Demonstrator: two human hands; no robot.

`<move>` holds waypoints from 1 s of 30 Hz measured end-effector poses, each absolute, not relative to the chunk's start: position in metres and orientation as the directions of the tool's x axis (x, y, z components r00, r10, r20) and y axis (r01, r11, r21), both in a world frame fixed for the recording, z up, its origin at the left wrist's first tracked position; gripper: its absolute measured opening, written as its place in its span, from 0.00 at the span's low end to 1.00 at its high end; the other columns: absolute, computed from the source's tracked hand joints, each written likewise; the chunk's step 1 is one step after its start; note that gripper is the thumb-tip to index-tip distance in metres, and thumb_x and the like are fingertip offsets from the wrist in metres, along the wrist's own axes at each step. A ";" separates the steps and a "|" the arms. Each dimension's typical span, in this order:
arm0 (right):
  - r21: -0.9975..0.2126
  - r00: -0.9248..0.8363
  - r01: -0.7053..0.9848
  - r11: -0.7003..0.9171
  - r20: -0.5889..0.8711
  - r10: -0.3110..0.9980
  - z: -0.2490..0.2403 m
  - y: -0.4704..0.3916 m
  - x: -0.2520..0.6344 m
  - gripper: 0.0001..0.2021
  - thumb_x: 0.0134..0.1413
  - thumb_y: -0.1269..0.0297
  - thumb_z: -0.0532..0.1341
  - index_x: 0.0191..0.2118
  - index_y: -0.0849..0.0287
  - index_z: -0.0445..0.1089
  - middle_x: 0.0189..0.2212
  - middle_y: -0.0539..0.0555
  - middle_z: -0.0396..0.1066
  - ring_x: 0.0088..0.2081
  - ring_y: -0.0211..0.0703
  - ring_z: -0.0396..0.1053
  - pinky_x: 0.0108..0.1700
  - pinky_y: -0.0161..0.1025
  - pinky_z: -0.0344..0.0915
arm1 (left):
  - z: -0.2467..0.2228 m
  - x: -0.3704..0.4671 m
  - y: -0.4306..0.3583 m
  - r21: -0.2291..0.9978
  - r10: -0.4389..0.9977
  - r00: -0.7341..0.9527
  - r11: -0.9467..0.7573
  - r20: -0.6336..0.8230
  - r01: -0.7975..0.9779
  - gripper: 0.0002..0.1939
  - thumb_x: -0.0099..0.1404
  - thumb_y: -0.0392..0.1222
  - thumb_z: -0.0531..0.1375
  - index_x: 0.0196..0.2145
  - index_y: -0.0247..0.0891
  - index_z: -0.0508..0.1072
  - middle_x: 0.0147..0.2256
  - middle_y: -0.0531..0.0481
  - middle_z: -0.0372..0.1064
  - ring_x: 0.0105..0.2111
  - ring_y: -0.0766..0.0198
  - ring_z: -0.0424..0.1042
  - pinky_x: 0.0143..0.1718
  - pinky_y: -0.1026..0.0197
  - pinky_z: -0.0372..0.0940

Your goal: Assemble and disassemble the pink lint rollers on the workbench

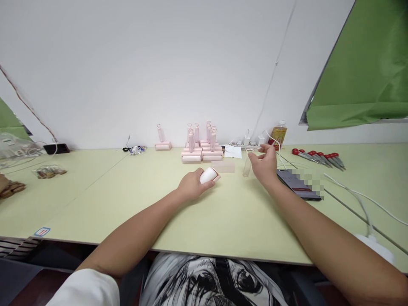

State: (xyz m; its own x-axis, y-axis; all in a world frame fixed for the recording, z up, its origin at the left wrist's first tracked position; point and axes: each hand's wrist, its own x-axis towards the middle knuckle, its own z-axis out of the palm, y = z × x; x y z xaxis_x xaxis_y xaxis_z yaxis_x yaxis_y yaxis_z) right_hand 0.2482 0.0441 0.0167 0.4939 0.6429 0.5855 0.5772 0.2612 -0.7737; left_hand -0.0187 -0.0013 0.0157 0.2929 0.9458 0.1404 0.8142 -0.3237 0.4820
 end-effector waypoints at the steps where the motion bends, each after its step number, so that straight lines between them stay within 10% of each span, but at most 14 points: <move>1: -0.784 0.497 0.579 0.225 0.558 0.665 0.014 0.049 0.253 0.28 0.45 0.52 0.63 0.51 0.59 0.60 0.47 0.60 0.65 0.36 0.44 0.64 0.40 0.42 0.63 | 0.016 -0.019 -0.001 0.499 0.948 0.297 -0.314 0.116 0.808 0.24 0.58 0.65 0.55 0.39 0.41 0.66 0.35 0.49 0.73 0.31 0.58 0.72 0.23 0.62 0.57; 14: -0.769 0.275 0.636 0.069 0.309 0.911 -0.020 0.068 0.257 0.14 0.48 0.54 0.58 0.34 0.60 0.67 0.30 0.54 0.70 0.28 0.43 0.64 0.31 0.39 0.57 | 0.008 -0.030 0.014 0.472 0.966 0.260 -0.225 -0.007 0.852 0.24 0.57 0.65 0.55 0.35 0.41 0.70 0.36 0.49 0.73 0.32 0.60 0.72 0.24 0.62 0.58; 23: -0.606 -0.290 0.673 0.425 0.313 0.905 -0.001 0.021 0.204 0.11 0.53 0.54 0.56 0.29 0.56 0.61 0.23 0.47 0.64 0.27 0.39 0.59 0.29 0.35 0.54 | 0.019 -0.023 0.000 0.535 0.864 0.400 -0.503 0.305 0.679 0.37 0.63 0.61 0.53 0.64 0.45 0.48 0.50 0.46 0.66 0.34 0.64 0.70 0.37 0.60 0.64; 30: -0.574 -0.445 0.632 0.521 0.282 0.850 0.005 -0.005 0.181 0.12 0.56 0.55 0.54 0.26 0.56 0.57 0.22 0.46 0.62 0.25 0.38 0.57 0.28 0.35 0.52 | 0.016 -0.017 -0.001 0.376 0.727 0.629 -0.684 0.277 0.625 0.16 0.70 0.47 0.45 0.46 0.43 0.69 0.39 0.51 0.73 0.38 0.62 0.70 0.39 0.62 0.62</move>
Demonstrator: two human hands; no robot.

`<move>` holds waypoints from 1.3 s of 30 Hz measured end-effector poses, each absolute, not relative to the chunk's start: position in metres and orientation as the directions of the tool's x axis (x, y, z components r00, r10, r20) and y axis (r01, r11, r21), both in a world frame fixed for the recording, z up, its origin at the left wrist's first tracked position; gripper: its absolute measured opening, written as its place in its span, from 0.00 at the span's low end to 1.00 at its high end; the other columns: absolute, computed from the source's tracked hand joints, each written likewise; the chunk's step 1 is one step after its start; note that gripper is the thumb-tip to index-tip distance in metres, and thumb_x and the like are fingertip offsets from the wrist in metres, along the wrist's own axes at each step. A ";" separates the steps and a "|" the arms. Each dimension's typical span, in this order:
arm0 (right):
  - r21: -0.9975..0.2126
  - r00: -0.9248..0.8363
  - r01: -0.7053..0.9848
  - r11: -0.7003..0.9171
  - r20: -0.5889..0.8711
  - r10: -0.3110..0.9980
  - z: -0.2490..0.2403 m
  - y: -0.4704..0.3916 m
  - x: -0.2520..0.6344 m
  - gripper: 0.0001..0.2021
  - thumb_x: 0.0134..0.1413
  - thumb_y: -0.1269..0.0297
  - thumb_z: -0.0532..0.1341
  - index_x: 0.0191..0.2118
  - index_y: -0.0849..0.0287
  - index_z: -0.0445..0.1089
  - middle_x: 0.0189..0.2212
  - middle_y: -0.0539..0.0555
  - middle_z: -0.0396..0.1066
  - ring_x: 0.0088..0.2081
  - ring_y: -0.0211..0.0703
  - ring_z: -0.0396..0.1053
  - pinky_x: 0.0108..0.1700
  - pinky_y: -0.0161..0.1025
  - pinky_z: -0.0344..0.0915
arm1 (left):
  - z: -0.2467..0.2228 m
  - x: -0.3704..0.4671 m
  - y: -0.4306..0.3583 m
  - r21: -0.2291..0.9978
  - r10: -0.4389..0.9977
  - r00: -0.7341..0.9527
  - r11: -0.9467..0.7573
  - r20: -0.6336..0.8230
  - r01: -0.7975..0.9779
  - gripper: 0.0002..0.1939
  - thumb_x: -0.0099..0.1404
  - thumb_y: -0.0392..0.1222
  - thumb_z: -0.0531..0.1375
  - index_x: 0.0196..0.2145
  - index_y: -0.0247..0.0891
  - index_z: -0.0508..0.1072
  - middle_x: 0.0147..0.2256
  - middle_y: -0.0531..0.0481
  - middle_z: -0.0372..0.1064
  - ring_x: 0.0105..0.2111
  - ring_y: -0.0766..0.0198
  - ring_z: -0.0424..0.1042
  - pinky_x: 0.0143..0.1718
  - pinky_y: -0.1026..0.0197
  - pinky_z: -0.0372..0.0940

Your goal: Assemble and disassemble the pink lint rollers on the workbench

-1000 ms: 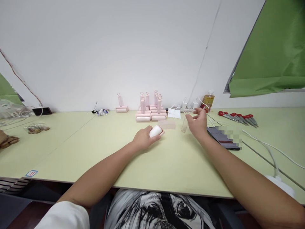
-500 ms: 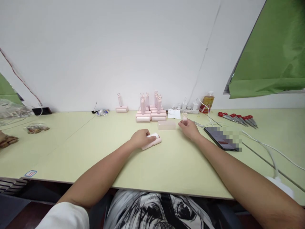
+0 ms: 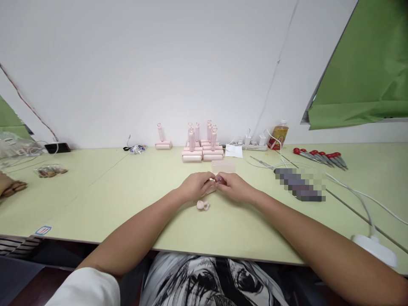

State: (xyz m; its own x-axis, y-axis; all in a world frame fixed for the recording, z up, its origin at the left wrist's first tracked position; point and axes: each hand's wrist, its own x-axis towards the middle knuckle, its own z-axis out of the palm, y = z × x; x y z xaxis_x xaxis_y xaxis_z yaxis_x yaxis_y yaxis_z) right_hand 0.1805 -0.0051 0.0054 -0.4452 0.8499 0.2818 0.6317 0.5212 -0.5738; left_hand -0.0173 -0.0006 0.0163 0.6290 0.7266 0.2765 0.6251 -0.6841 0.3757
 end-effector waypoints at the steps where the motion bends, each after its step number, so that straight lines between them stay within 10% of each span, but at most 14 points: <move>1: -0.566 -0.426 0.644 0.515 0.294 0.856 0.006 -0.004 0.182 0.12 0.56 0.56 0.54 0.26 0.56 0.57 0.22 0.46 0.61 0.25 0.37 0.56 0.28 0.35 0.52 | 0.018 -0.017 0.001 0.326 0.717 0.633 -0.697 0.292 0.639 0.16 0.70 0.46 0.45 0.44 0.42 0.70 0.39 0.50 0.72 0.39 0.61 0.70 0.40 0.61 0.62; 11: -0.616 -0.227 0.670 0.414 0.361 0.904 0.009 0.002 0.192 0.09 0.53 0.58 0.56 0.27 0.56 0.60 0.23 0.46 0.59 0.26 0.38 0.56 0.30 0.36 0.53 | 0.035 -0.021 -0.107 0.042 0.390 0.907 -0.921 0.162 0.388 0.26 0.64 0.63 0.50 0.50 0.43 0.67 0.45 0.43 0.67 0.42 0.55 0.64 0.44 0.54 0.57; 17: -0.677 -0.205 0.633 0.375 0.320 0.925 0.004 0.004 0.191 0.10 0.52 0.57 0.56 0.27 0.57 0.61 0.23 0.46 0.57 0.26 0.37 0.55 0.29 0.35 0.52 | -0.015 -0.036 -0.147 0.039 0.186 0.972 -0.982 0.144 0.183 0.10 0.71 0.41 0.48 0.42 0.39 0.67 0.35 0.47 0.69 0.34 0.62 0.64 0.40 0.57 0.56; 26: -0.722 -0.231 0.570 0.391 0.316 0.920 -0.002 0.007 0.191 0.12 0.52 0.54 0.57 0.28 0.57 0.62 0.23 0.45 0.56 0.26 0.37 0.54 0.29 0.35 0.52 | -0.058 -0.054 -0.160 0.737 0.445 0.863 -0.662 0.240 0.137 0.13 0.72 0.43 0.45 0.44 0.38 0.66 0.39 0.43 0.68 0.41 0.63 0.69 0.44 0.63 0.65; 36: -0.804 0.020 0.446 0.393 0.448 0.894 0.009 0.009 0.195 0.19 0.57 0.47 0.54 0.24 0.57 0.59 0.18 0.45 0.53 0.22 0.36 0.55 0.26 0.35 0.52 | 0.018 -0.100 -0.168 0.869 0.675 0.730 -0.297 -0.102 0.396 0.13 0.71 0.40 0.46 0.50 0.41 0.63 0.41 0.44 0.68 0.39 0.62 0.69 0.44 0.56 0.67; 39: -0.872 0.005 0.270 0.409 0.426 0.905 0.008 0.008 0.193 0.21 0.57 0.43 0.54 0.28 0.57 0.62 0.15 0.43 0.52 0.18 0.35 0.53 0.21 0.34 0.52 | 0.033 -0.083 -0.116 0.889 0.758 0.652 -0.308 0.013 0.340 0.15 0.72 0.44 0.46 0.55 0.41 0.55 0.43 0.43 0.68 0.38 0.63 0.72 0.40 0.57 0.69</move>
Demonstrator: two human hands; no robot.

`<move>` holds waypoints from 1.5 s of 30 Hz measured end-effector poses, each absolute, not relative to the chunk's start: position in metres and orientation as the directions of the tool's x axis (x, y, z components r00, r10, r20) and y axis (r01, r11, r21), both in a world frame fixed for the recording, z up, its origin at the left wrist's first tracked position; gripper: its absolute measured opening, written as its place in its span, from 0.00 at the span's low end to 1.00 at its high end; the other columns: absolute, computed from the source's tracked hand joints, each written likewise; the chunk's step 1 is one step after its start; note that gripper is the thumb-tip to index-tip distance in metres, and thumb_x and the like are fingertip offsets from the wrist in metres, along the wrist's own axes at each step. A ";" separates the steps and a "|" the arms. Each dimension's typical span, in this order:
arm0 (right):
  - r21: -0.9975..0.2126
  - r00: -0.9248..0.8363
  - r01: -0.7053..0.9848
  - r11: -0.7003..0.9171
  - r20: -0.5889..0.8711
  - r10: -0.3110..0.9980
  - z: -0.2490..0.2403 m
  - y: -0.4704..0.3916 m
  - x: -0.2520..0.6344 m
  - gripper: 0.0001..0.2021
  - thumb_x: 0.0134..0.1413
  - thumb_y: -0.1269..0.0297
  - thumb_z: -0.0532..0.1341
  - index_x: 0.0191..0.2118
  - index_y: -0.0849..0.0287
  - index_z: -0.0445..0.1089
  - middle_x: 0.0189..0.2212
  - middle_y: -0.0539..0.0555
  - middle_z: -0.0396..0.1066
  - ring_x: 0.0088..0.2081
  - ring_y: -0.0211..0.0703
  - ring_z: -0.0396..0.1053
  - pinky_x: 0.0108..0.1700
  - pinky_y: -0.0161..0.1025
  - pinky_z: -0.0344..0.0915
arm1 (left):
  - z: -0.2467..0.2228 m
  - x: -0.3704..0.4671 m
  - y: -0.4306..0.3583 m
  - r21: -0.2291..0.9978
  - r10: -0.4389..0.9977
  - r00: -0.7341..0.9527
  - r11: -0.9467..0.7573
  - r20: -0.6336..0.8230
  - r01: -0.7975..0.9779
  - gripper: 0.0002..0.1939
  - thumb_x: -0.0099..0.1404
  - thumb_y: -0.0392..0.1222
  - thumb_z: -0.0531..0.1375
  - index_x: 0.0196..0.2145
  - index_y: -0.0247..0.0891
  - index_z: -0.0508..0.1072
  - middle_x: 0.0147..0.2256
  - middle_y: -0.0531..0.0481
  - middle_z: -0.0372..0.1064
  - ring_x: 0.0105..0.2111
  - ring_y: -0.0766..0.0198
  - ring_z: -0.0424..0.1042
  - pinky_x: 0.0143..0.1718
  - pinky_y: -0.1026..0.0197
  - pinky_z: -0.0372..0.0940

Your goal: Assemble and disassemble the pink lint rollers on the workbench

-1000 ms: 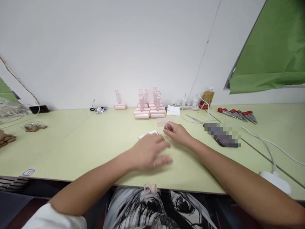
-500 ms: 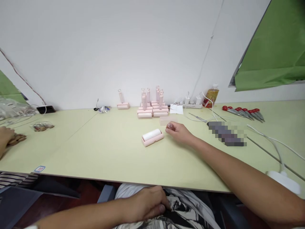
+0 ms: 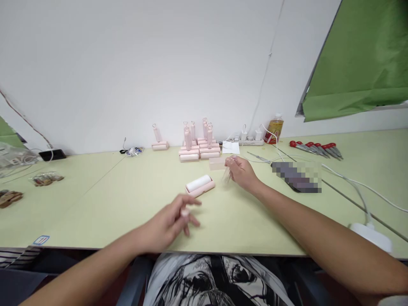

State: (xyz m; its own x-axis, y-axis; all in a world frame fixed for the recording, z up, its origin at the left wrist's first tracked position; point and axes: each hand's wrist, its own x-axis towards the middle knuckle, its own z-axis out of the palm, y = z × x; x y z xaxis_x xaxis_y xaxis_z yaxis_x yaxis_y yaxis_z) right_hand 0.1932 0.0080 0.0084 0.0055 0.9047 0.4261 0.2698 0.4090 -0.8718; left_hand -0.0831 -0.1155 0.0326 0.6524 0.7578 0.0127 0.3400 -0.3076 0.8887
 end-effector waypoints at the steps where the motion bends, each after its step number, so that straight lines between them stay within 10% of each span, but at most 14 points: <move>1: -0.884 -0.010 0.212 0.417 0.425 0.905 0.009 0.008 0.193 0.21 0.56 0.42 0.54 0.29 0.57 0.63 0.14 0.43 0.52 0.16 0.34 0.53 0.20 0.34 0.52 | 0.037 -0.074 -0.093 0.872 0.780 0.621 -0.357 0.081 0.334 0.16 0.71 0.45 0.49 0.54 0.41 0.56 0.48 0.40 0.65 0.39 0.62 0.73 0.37 0.58 0.69; 4: -0.903 -0.007 0.057 0.425 0.426 0.905 0.011 0.006 0.192 0.23 0.53 0.39 0.57 0.30 0.58 0.65 0.15 0.44 0.57 0.15 0.34 0.56 0.17 0.33 0.55 | 0.047 -0.041 -0.029 0.845 0.857 0.498 -0.360 0.132 0.395 0.20 0.67 0.44 0.53 0.54 0.43 0.53 0.52 0.39 0.62 0.30 0.66 0.73 0.24 0.64 0.66; 7: -0.907 0.058 -0.088 0.412 0.408 0.911 0.014 0.007 0.193 0.24 0.48 0.38 0.60 0.32 0.58 0.66 0.19 0.46 0.62 0.16 0.33 0.60 0.16 0.33 0.59 | 0.050 -0.015 0.014 0.821 0.925 0.365 -0.290 0.109 0.492 0.21 0.65 0.43 0.55 0.53 0.40 0.54 0.32 0.50 0.68 0.17 0.72 0.62 0.18 0.68 0.58; 16: -0.922 0.089 -0.182 0.342 0.331 0.939 0.011 0.008 0.189 0.26 0.42 0.38 0.65 0.34 0.59 0.67 0.24 0.47 0.68 0.17 0.32 0.63 0.17 0.33 0.65 | 0.023 -0.016 0.028 0.710 0.858 0.383 -0.502 0.342 0.494 0.25 0.51 0.24 0.52 0.47 0.38 0.58 0.37 0.50 0.65 0.34 0.66 0.65 0.36 0.62 0.62; 24: -0.922 0.023 -0.215 0.323 0.326 0.945 0.012 0.004 0.187 0.24 0.46 0.41 0.64 0.35 0.59 0.67 0.24 0.47 0.68 0.18 0.32 0.64 0.18 0.33 0.65 | 0.023 -0.016 0.024 0.810 0.832 0.472 -0.477 0.291 0.341 0.10 0.64 0.38 0.52 0.44 0.38 0.59 0.45 0.47 0.69 0.25 0.72 0.69 0.33 0.62 0.67; 38: -0.942 -0.124 -0.225 0.248 0.280 0.952 0.010 0.001 0.184 0.25 0.45 0.41 0.64 0.39 0.58 0.65 0.29 0.50 0.71 0.20 0.34 0.68 0.22 0.37 0.69 | 0.024 -0.017 0.021 0.252 0.749 0.539 -0.647 0.385 0.719 0.16 0.65 0.35 0.47 0.46 0.40 0.70 0.38 0.48 0.73 0.35 0.58 0.71 0.31 0.61 0.58; 45: -0.930 -0.132 -0.280 0.238 0.282 0.950 0.010 0.000 0.184 0.24 0.47 0.44 0.65 0.43 0.56 0.65 0.31 0.48 0.71 0.22 0.34 0.69 0.25 0.38 0.70 | 0.027 -0.014 0.016 0.309 0.744 0.565 -0.665 0.357 0.680 0.17 0.68 0.46 0.50 0.51 0.38 0.64 0.38 0.48 0.71 0.34 0.59 0.70 0.32 0.61 0.59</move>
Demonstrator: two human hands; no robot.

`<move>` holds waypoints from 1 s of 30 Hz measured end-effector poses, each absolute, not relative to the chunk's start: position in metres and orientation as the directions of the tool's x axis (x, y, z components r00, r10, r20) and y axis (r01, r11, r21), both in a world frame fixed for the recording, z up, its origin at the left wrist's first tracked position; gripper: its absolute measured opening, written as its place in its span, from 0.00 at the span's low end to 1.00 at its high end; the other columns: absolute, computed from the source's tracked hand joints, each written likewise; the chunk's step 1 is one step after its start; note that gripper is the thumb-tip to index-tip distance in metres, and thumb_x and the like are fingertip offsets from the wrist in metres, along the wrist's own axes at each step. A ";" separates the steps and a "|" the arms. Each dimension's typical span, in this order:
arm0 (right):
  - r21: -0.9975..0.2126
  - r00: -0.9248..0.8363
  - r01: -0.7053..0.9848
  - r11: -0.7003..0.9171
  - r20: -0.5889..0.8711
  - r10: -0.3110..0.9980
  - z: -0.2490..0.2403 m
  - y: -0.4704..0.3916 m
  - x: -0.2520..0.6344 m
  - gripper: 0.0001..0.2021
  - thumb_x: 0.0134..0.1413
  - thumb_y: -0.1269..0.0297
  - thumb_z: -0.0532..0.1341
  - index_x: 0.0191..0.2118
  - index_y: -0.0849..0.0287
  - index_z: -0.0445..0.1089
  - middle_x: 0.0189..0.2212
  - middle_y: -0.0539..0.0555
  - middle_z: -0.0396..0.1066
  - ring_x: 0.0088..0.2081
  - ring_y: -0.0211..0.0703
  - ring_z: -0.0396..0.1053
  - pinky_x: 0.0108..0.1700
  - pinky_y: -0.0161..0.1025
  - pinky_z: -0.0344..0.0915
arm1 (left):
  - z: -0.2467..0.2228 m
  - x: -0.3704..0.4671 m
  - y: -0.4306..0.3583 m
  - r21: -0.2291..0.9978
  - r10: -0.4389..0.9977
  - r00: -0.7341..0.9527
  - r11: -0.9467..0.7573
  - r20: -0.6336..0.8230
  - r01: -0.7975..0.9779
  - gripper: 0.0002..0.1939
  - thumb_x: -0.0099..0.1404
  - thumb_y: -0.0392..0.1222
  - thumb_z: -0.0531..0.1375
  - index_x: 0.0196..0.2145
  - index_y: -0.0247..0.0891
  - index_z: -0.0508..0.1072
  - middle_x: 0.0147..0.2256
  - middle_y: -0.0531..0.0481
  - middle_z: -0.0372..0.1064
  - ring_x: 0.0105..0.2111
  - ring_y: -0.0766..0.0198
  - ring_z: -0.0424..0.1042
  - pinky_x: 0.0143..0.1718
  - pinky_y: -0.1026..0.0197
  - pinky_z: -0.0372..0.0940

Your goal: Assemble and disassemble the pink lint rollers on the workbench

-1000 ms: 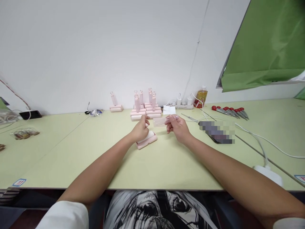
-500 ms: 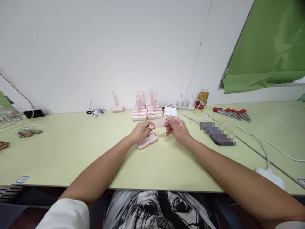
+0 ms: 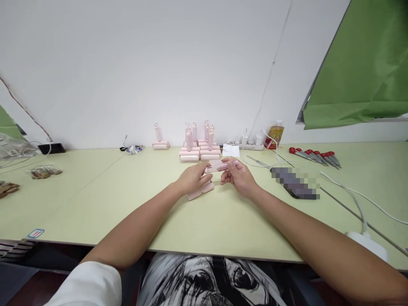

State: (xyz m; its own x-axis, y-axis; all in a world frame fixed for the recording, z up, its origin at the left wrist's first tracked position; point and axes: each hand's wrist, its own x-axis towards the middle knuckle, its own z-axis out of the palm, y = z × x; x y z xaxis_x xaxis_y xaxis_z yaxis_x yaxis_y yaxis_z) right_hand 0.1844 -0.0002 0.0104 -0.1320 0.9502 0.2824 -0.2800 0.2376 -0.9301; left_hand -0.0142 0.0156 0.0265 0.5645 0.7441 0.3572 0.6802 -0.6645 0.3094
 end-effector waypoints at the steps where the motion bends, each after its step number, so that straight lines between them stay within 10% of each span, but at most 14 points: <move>1: -0.926 -0.136 -0.290 0.240 0.288 0.948 0.011 0.000 0.185 0.24 0.47 0.44 0.65 0.43 0.55 0.65 0.30 0.48 0.71 0.22 0.35 0.69 0.25 0.38 0.70 | 0.027 -0.014 0.016 0.323 0.743 0.570 -0.668 0.351 0.671 0.18 0.68 0.49 0.50 0.51 0.38 0.63 0.37 0.48 0.71 0.34 0.58 0.70 0.32 0.61 0.59; 11: -0.968 -0.416 -0.201 0.150 0.223 0.881 0.005 -0.004 0.185 0.17 0.48 0.54 0.65 0.40 0.59 0.72 0.22 0.48 0.69 0.18 0.36 0.66 0.21 0.36 0.66 | 0.032 -0.010 0.006 0.272 0.718 0.653 -0.696 0.242 0.664 0.18 0.66 0.57 0.52 0.39 0.39 0.67 0.31 0.48 0.71 0.32 0.57 0.71 0.29 0.61 0.58; 19: -0.967 -0.388 -0.191 0.172 0.235 0.891 0.007 -0.012 0.175 0.13 0.48 0.57 0.64 0.37 0.59 0.74 0.18 0.46 0.65 0.15 0.30 0.52 0.17 0.31 0.47 | 0.033 -0.001 -0.004 0.396 0.783 0.567 -0.620 0.255 0.678 0.09 0.62 0.46 0.56 0.35 0.41 0.72 0.31 0.51 0.74 0.31 0.61 0.72 0.28 0.64 0.58; 30: -0.947 -0.280 -0.130 0.292 0.318 0.906 0.008 -0.024 0.166 0.15 0.49 0.50 0.63 0.34 0.58 0.73 0.18 0.48 0.67 0.15 0.32 0.56 0.14 0.30 0.49 | 0.047 0.008 -0.021 0.587 0.769 0.585 -0.606 0.259 0.537 0.10 0.57 0.36 0.53 0.26 0.40 0.74 0.29 0.56 0.76 0.30 0.64 0.72 0.36 0.65 0.65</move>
